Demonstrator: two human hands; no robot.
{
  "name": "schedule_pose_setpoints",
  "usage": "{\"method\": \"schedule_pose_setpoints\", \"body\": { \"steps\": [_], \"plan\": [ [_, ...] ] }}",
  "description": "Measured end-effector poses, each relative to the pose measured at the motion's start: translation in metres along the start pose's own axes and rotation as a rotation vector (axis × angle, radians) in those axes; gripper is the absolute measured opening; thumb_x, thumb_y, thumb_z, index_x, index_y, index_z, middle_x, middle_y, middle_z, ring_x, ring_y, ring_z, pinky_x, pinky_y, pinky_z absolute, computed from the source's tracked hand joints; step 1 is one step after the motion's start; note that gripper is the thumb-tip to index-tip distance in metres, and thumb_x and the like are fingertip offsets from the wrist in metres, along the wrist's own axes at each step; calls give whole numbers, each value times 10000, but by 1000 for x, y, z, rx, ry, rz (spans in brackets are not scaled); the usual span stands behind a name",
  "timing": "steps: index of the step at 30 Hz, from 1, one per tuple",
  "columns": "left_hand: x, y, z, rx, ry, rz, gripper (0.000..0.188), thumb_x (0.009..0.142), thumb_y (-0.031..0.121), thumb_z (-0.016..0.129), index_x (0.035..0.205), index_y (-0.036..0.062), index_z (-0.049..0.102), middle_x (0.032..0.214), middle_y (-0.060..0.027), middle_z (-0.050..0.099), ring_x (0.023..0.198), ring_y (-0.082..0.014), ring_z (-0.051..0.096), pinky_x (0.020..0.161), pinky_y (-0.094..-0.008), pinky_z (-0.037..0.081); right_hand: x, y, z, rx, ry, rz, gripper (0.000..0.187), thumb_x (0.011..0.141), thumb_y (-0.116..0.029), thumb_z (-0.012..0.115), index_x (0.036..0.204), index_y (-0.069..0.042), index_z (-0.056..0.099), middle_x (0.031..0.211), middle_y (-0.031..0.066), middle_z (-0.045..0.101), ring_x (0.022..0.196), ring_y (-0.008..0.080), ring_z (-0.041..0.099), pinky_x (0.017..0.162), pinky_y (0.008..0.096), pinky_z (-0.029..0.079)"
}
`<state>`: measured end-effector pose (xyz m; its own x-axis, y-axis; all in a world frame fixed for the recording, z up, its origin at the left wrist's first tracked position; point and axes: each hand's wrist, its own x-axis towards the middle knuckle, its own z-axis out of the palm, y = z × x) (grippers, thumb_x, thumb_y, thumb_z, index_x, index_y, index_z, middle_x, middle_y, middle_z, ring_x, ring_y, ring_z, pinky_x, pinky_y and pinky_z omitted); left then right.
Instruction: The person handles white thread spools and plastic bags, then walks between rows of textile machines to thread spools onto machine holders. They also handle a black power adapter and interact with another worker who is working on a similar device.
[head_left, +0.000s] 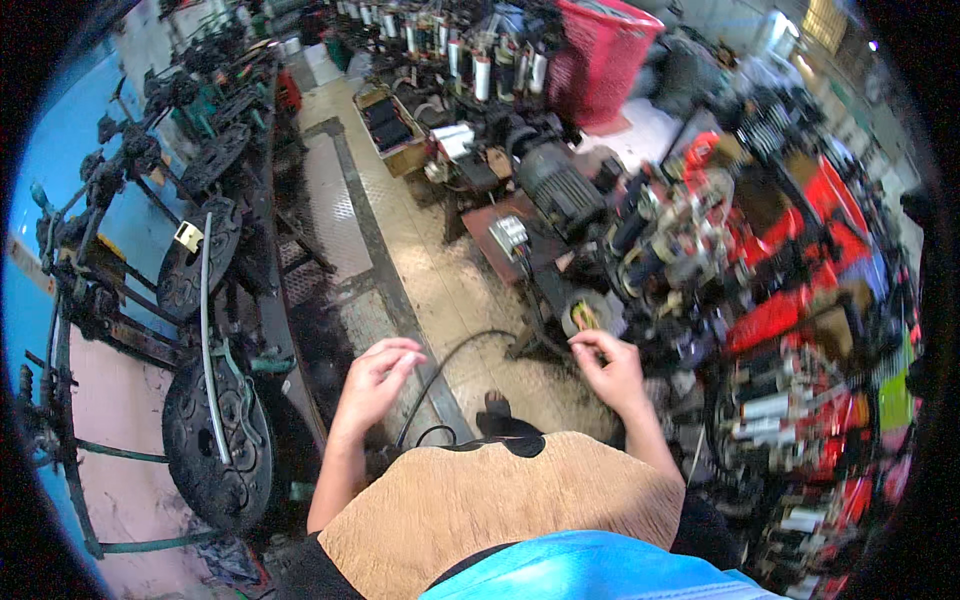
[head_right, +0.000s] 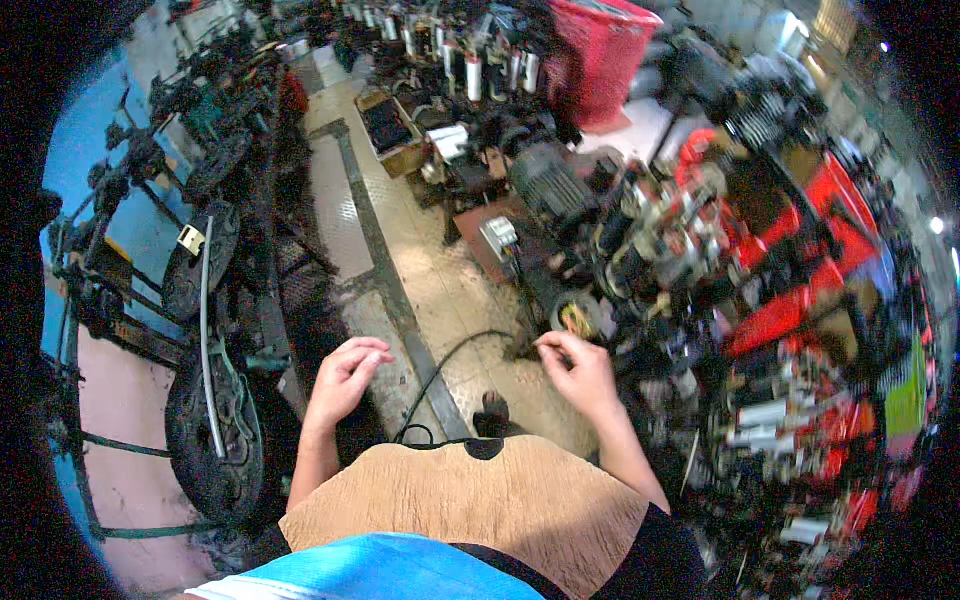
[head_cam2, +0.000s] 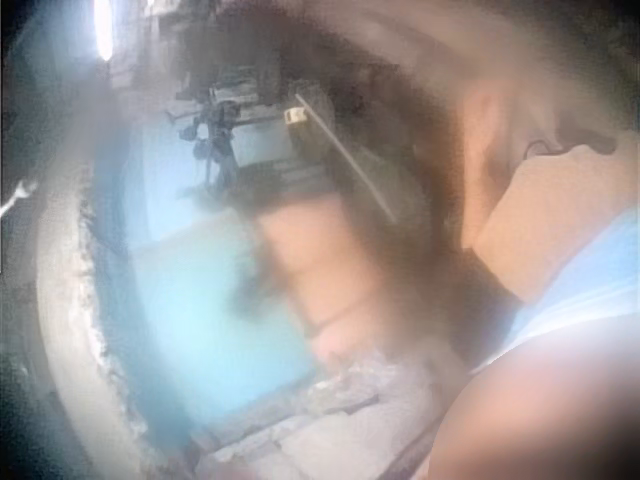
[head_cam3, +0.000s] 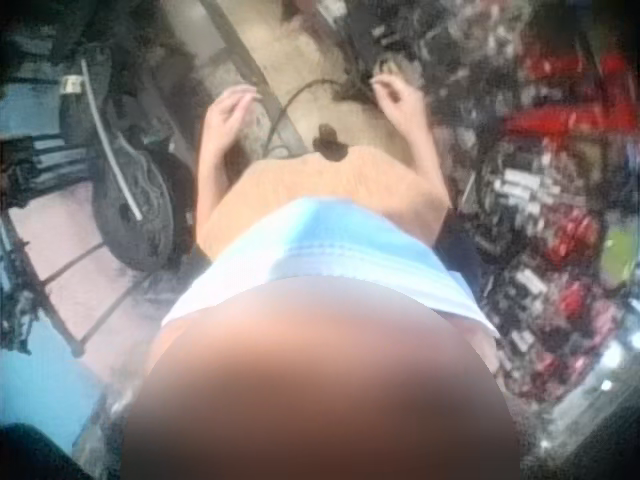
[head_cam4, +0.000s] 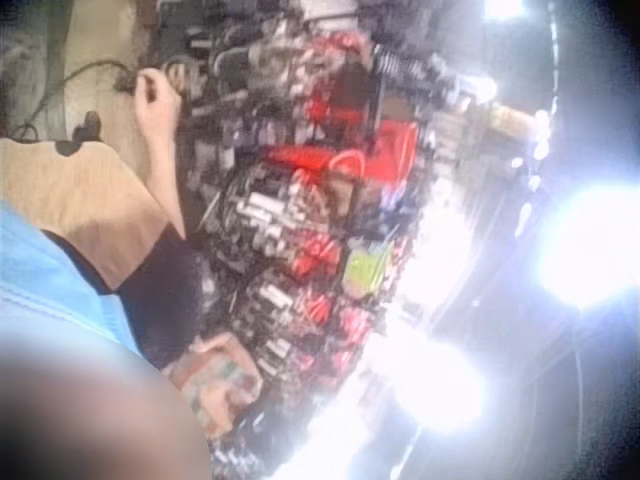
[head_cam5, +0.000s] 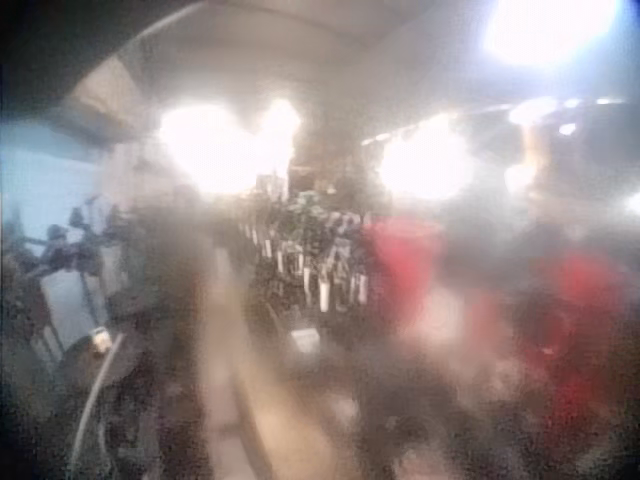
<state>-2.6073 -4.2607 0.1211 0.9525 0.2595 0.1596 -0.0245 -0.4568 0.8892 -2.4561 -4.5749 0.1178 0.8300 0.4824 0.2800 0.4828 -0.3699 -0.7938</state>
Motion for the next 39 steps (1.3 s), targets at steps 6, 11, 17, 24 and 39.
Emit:
{"method": "schedule_pose_setpoints", "body": {
  "steps": [6, 11, 17, 24, 39],
  "plan": [
    [76, -41, -81, 15, 264, -155, 105, 874, 49, 628, 957, 27, 689, 1084, -81, 632, 967, -152, 610, 787, -261, 508, 184, -14, 102, 12, -343, -184, 156, 864, -158, 644, 998, -78, 655, 831, 101, 684, 695, 245, 667, 641, 321, 517],
    [133, -99, -159, 62, 458, -192, 117, 901, 71, 615, 857, -15, 681, 1097, -87, 633, 993, -161, 594, 855, -288, 467, 316, -40, 215, 117, -586, -413, 165, 884, -213, 623, 1017, -119, 646, 881, 104, 694, 789, 269, 684, 683, 362, 539],
    [247, -206, -308, -65, 567, -317, 257, 963, 175, 565, 851, -20, 688, 1047, -71, 651, 968, -145, 595, 840, -277, 460, 474, -41, 357, 132, -603, -408, 180, 900, -101, 575, 1060, -68, 651, 904, 151, 685, 767, 284, 683, 664, 361, 526],
    [483, -265, -438, 73, 155, 58, 149, 897, 137, 632, 974, 18, 681, 1067, -99, 654, 1017, -216, 618, 877, -317, 480, 647, -35, 446, -52, -374, -72, 256, 942, -173, 548, 1183, -107, 605, 1022, 194, 664, 943, 399, 636, 791, 438, 513],
    [886, -433, -694, 119, 257, -56, 147, 906, 122, 631, 1004, 18, 666, 1078, -85, 640, 984, -170, 608, 811, -280, 494, 1171, -23, 645, -40, -169, -59, 217, 939, -127, 554, 1132, -56, 622, 1000, 193, 667, 909, 333, 671, 752, 371, 512]
  ]
}}
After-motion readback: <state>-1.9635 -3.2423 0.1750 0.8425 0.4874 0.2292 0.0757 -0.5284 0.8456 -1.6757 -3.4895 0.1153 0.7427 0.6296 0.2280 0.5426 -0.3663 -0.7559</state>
